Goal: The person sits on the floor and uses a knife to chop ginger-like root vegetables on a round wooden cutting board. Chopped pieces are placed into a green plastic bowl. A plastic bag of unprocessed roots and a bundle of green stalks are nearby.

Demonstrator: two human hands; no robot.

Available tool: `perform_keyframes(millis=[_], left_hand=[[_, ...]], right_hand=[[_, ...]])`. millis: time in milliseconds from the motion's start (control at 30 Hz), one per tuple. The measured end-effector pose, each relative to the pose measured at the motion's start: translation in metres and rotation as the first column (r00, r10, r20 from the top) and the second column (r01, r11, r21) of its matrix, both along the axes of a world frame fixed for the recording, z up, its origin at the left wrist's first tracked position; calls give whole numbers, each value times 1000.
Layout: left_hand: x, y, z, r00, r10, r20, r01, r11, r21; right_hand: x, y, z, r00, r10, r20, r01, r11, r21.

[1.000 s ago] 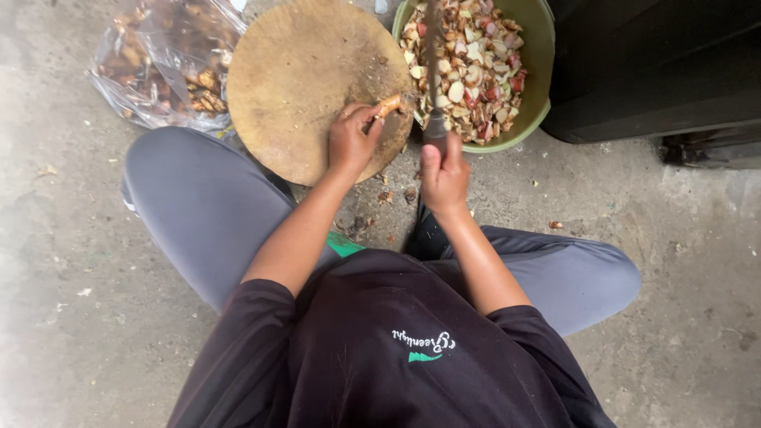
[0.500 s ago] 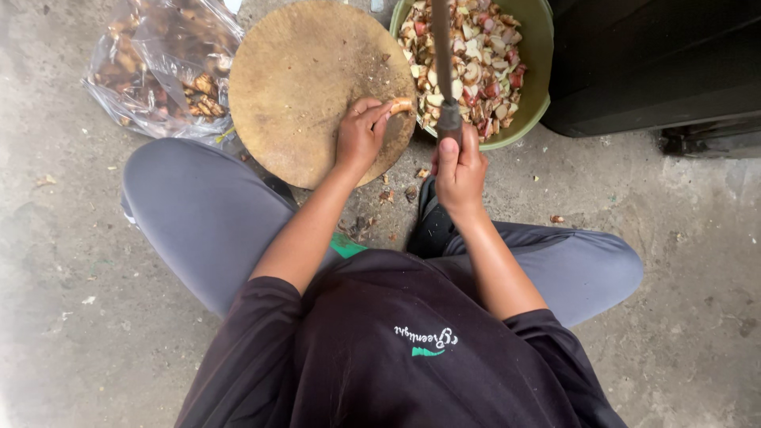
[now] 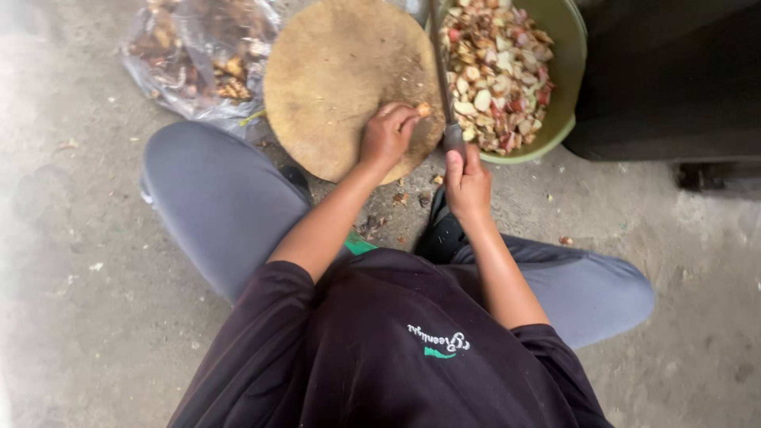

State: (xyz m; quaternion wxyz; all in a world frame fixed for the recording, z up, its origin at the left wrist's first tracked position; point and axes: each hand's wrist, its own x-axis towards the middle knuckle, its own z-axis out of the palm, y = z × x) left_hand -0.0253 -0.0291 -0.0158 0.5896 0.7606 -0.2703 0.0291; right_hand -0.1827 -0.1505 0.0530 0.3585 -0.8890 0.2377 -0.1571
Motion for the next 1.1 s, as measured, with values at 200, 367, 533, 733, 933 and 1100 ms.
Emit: perform_keyframes(millis=[200,367,533,733,933,1100], left_hand=[[7,-25,2,1000,-10,-28,15,986,169],[51,-8,19,954,105,-280,-93,994,57],[146,66,20,688,663,-296,-722,666,-186],[231,90,-5,666,266,-697,-645,675,-359],[207,170,-77,428,828,-363,-312,513,800],[176,167,-98,387,834,-393,-564,551,615]], right_hand=[[16,-27,-2,949,63,-308,81,898,433],[4,-19,16,997,39,-61,1,834,552],[-6,-24,19,947,223,-232,-50,814,579],[-11,-55,12,964,-85,-254,203,849,487],[-47,-57,18,944,-260,-202,325,833,448],[-62,-17,-20,931,-313,-186,364,783,504]])
